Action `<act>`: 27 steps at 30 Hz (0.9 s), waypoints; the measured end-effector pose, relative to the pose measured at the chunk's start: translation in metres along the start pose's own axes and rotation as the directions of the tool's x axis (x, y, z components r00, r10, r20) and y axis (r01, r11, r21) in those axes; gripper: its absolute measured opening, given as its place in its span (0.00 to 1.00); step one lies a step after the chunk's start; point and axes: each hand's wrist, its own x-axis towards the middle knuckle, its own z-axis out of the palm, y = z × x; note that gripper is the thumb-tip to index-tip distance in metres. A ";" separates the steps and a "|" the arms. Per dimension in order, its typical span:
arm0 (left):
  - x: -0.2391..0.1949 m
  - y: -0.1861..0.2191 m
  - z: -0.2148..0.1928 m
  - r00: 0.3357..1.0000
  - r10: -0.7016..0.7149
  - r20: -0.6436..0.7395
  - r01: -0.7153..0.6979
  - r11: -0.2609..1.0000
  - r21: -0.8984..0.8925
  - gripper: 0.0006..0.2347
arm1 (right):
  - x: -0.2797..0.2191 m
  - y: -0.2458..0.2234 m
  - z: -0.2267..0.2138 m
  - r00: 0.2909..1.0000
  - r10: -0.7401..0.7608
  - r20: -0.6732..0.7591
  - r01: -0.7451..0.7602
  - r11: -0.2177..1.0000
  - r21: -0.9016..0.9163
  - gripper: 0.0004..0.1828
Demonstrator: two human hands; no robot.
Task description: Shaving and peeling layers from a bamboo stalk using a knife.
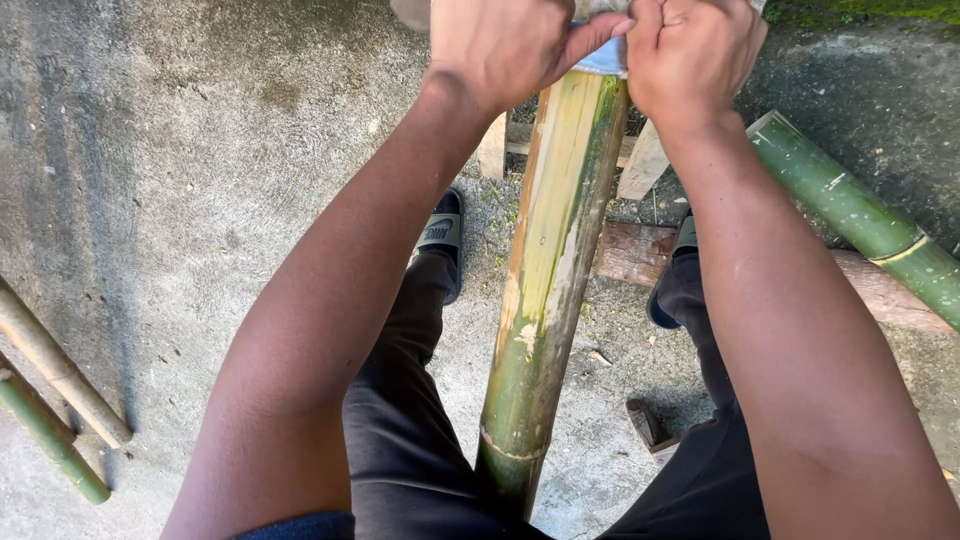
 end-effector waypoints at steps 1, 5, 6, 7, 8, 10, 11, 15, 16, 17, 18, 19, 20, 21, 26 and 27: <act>-0.001 0.000 -0.002 0.999 -0.003 0.040 0.003 1.000 0.008 0.31 | 0.002 -0.006 -0.004 1.000 0.001 0.004 -0.001 1.000 -0.022 0.07; -0.006 0.003 -0.017 1.000 0.011 0.020 -0.011 0.999 0.037 0.32 | 0.003 -0.013 -0.013 1.000 -0.028 0.008 0.027 0.996 0.086 0.10; -0.007 0.005 -0.021 1.000 0.017 0.007 -0.017 0.998 0.054 0.32 | 0.003 -0.016 -0.015 1.000 -0.016 0.009 0.015 0.995 0.102 0.12; -0.008 0.006 -0.025 1.000 0.023 -0.005 -0.023 0.997 0.071 0.32 | 0.002 -0.018 -0.017 1.000 -0.005 0.010 0.004 0.993 0.119 0.15; -0.007 0.006 -0.026 1.000 0.024 -0.006 -0.023 0.997 0.073 0.32 | 0.003 -0.019 -0.018 1.000 -0.006 0.008 0.005 0.993 0.119 0.15; -0.007 0.007 -0.027 1.000 0.016 0.024 -0.018 0.997 0.073 0.33 | 0.003 -0.020 -0.019 1.000 -0.010 0.011 0.008 0.990 0.139 0.17; -0.008 0.007 -0.027 1.000 0.016 0.025 -0.018 0.997 0.072 0.33 | 0.003 -0.022 -0.021 1.000 -0.009 0.012 0.007 0.990 0.138 0.17; -0.014 0.010 -0.030 0.999 0.010 0.034 -0.012 0.998 0.066 0.32 | 0.001 -0.026 -0.024 1.000 -0.016 0.014 0.014 0.990 0.141 0.16; -0.014 0.009 -0.032 1.000 0.010 0.024 -0.012 0.998 0.068 0.32 | 0.000 -0.025 -0.023 0.999 -0.037 -0.007 0.037 0.995 0.092 0.17; -0.014 0.010 -0.033 1.000 0.011 0.021 -0.012 0.998 0.069 0.32 | 0.000 -0.026 -0.023 0.999 -0.038 -0.010 0.039 0.995 0.091 0.17; -0.015 0.011 -0.034 1.000 0.003 0.021 -0.005 0.998 0.066 0.32 | -0.001 -0.026 -0.023 1.000 -0.025 0.007 0.024 0.995 0.099 0.17; -0.016 0.012 -0.036 1.000 -0.004 0.021 0.003 0.998 0.063 0.31 | -0.003 -0.027 -0.024 1.000 -0.011 0.024 0.009 0.994 0.107 0.17; -0.015 0.012 -0.036 1.000 -0.005 0.018 0.004 0.998 0.066 0.31 | -0.003 -0.027 -0.024 1.000 -0.015 0.021 0.012 0.994 0.107 0.17; -0.015 0.012 -0.037 0.999 -0.012 0.031 0.009 0.998 0.068 0.31 | -0.003 -0.027 -0.025 1.000 -0.009 0.027 0.006 0.994 0.111 0.17; -0.021 0.016 -0.040 0.998 -0.020 0.064 0.015 0.997 0.074 0.31 | -0.010 -0.034 -0.029 0.999 0.017 0.036 -0.020 0.996 0.086 0.18; -0.022 0.016 -0.040 0.997 -0.021 0.073 0.016 0.998 0.066 0.31 | -0.011 -0.036 -0.030 1.000 0.006 0.026 -0.008 0.997 0.081 0.18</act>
